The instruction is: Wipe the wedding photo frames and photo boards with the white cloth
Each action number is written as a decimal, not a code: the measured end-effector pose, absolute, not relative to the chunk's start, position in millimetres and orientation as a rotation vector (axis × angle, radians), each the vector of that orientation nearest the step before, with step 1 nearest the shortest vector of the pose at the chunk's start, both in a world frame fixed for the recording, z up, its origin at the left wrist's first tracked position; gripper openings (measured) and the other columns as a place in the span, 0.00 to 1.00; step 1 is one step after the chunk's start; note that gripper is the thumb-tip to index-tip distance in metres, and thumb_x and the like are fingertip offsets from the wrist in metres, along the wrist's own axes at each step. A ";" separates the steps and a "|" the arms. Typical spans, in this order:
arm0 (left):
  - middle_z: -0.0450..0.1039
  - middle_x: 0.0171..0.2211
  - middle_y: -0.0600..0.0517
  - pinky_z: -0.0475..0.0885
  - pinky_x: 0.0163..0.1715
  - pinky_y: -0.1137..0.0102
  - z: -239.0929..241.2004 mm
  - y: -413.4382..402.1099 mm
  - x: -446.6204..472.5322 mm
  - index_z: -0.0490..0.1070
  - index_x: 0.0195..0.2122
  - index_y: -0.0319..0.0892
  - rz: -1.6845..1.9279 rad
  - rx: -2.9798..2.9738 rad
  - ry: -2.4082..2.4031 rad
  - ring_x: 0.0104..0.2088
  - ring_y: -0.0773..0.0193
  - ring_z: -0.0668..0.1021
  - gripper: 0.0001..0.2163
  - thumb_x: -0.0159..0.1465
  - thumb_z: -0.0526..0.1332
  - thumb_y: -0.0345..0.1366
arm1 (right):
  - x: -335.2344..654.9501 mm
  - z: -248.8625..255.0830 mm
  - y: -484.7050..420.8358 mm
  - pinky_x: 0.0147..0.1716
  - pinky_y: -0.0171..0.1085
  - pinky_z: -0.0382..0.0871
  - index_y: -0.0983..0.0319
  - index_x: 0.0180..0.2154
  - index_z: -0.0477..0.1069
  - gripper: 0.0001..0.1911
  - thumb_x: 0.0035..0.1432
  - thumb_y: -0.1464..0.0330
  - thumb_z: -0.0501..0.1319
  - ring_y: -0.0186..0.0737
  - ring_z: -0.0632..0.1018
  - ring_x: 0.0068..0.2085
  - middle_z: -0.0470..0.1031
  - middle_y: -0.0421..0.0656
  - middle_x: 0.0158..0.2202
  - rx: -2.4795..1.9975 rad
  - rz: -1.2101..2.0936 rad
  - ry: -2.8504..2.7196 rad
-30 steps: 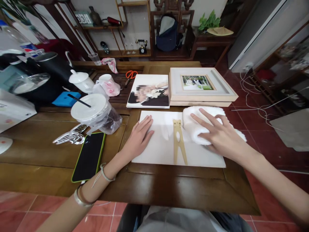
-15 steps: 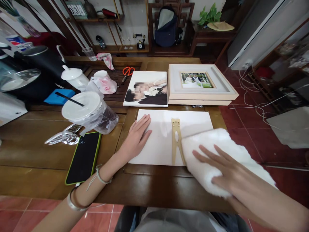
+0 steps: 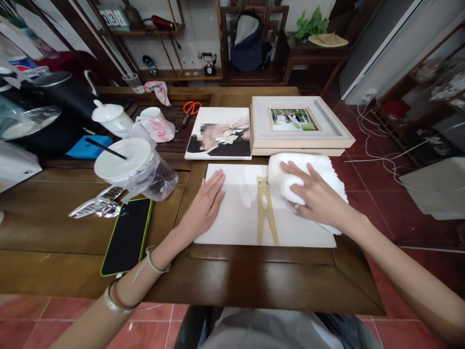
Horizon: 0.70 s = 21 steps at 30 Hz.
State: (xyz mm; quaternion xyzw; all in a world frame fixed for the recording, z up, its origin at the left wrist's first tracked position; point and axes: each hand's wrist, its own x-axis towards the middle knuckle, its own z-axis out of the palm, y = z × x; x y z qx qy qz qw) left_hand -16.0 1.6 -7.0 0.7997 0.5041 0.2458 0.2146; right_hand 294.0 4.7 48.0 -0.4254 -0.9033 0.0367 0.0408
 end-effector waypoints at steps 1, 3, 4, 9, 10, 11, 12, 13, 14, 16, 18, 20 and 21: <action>0.52 0.68 0.44 0.46 0.68 0.55 -7.2 1.6 -16.1 0.54 0.66 0.40 0.681 2.214 1.397 0.69 0.60 0.54 0.23 0.73 0.44 0.40 | 294.0 46.9 7.3 0.62 0.66 0.49 0.64 0.30 0.71 0.07 0.47 0.78 0.59 0.63 0.52 0.68 0.52 0.59 0.68 -1.318 0.085 -2.759; 0.51 0.69 0.44 0.45 0.68 0.55 -7.3 1.6 -16.3 0.53 0.67 0.40 0.670 2.212 1.393 0.69 0.60 0.53 0.23 0.73 0.44 0.40 | 294.5 45.4 4.6 0.62 0.66 0.49 0.64 0.30 0.71 0.08 0.46 0.80 0.59 0.64 0.52 0.68 0.55 0.59 0.67 -1.311 0.067 -2.759; 0.51 0.69 0.44 0.44 0.68 0.55 -7.2 1.6 -16.4 0.52 0.67 0.40 0.666 2.212 1.391 0.69 0.60 0.52 0.23 0.73 0.43 0.40 | 295.0 45.3 -1.0 0.63 0.66 0.49 0.64 0.30 0.72 0.09 0.46 0.80 0.58 0.63 0.52 0.68 0.57 0.59 0.66 -1.285 0.081 -2.771; 0.51 0.69 0.45 0.45 0.68 0.53 -5.8 2.1 -16.2 0.52 0.67 0.42 0.639 2.234 1.398 0.70 0.58 0.50 0.23 0.73 0.43 0.40 | 299.3 55.9 -65.0 0.63 0.65 0.51 0.63 0.31 0.73 0.17 0.40 0.83 0.54 0.61 0.51 0.68 0.54 0.53 0.68 -1.181 0.264 -2.816; 0.51 0.69 0.45 0.46 0.68 0.53 -5.4 2.2 -16.1 0.52 0.67 0.42 0.635 2.240 1.398 0.70 0.58 0.50 0.23 0.73 0.43 0.40 | 300.7 60.5 -80.6 0.63 0.65 0.50 0.62 0.32 0.73 0.19 0.38 0.82 0.54 0.60 0.51 0.68 0.53 0.50 0.68 -1.170 0.318 -2.814; 0.52 0.69 0.45 0.46 0.68 0.53 -5.0 2.3 -16.0 0.53 0.67 0.41 0.635 2.245 1.398 0.70 0.58 0.51 0.23 0.73 0.43 0.40 | 302.2 65.5 -94.7 0.64 0.64 0.50 0.60 0.33 0.72 0.19 0.38 0.82 0.54 0.58 0.52 0.68 0.53 0.47 0.69 -1.146 0.369 -2.808; 0.52 0.68 0.45 0.46 0.68 0.53 -4.6 2.4 -15.9 0.53 0.67 0.41 0.640 2.249 1.399 0.70 0.58 0.52 0.23 0.73 0.44 0.40 | 303.7 70.6 -106.4 0.65 0.61 0.51 0.59 0.34 0.72 0.19 0.39 0.81 0.54 0.56 0.53 0.68 0.54 0.44 0.68 -1.112 0.412 -2.803; 0.53 0.68 0.44 0.47 0.68 0.54 -4.4 2.5 -15.8 0.54 0.66 0.40 0.645 2.253 1.401 0.69 0.58 0.52 0.23 0.73 0.44 0.40 | 305.1 75.4 -114.7 0.65 0.58 0.53 0.57 0.34 0.72 0.18 0.41 0.80 0.55 0.54 0.56 0.68 0.55 0.42 0.68 -1.078 0.442 -2.795; 0.53 0.68 0.44 0.47 0.68 0.54 -4.1 2.6 -15.7 0.54 0.66 0.39 0.648 2.255 1.403 0.69 0.58 0.52 0.23 0.73 0.44 0.40 | 306.3 79.3 -119.1 0.65 0.55 0.56 0.57 0.33 0.71 0.16 0.42 0.79 0.55 0.52 0.58 0.67 0.56 0.40 0.68 -1.059 0.454 -2.783; 0.53 0.68 0.44 0.47 0.68 0.54 -4.0 2.8 -15.6 0.54 0.66 0.39 0.652 2.256 1.406 0.69 0.58 0.53 0.23 0.73 0.44 0.40 | 307.7 82.4 -115.5 0.63 0.50 0.60 0.57 0.30 0.69 0.13 0.43 0.79 0.56 0.50 0.62 0.65 0.58 0.39 0.67 -1.092 0.442 -2.752; 0.53 0.68 0.44 0.48 0.68 0.53 -4.2 3.0 -15.7 0.54 0.66 0.40 0.653 2.251 1.404 0.69 0.57 0.53 0.23 0.73 0.44 0.40 | 307.3 77.9 -97.9 0.62 0.51 0.63 0.58 0.29 0.67 0.11 0.44 0.79 0.55 0.51 0.63 0.65 0.60 0.43 0.66 -1.185 0.386 -2.691; 0.53 0.68 0.44 0.48 0.67 0.52 -4.4 3.1 -15.8 0.54 0.66 0.42 0.654 2.250 1.399 0.69 0.57 0.53 0.22 0.73 0.44 0.40 | 304.9 67.6 -72.3 0.62 0.54 0.62 0.58 0.29 0.66 0.10 0.46 0.79 0.55 0.54 0.62 0.65 0.63 0.49 0.64 -1.247 0.321 -2.620; 0.53 0.68 0.44 0.48 0.67 0.52 -4.4 3.2 -15.8 0.54 0.66 0.42 0.651 2.252 1.398 0.69 0.57 0.53 0.22 0.73 0.43 0.40 | 302.8 61.7 -58.6 0.63 0.56 0.60 0.58 0.29 0.66 0.10 0.48 0.79 0.55 0.55 0.62 0.65 0.66 0.52 0.62 -1.250 0.290 -2.593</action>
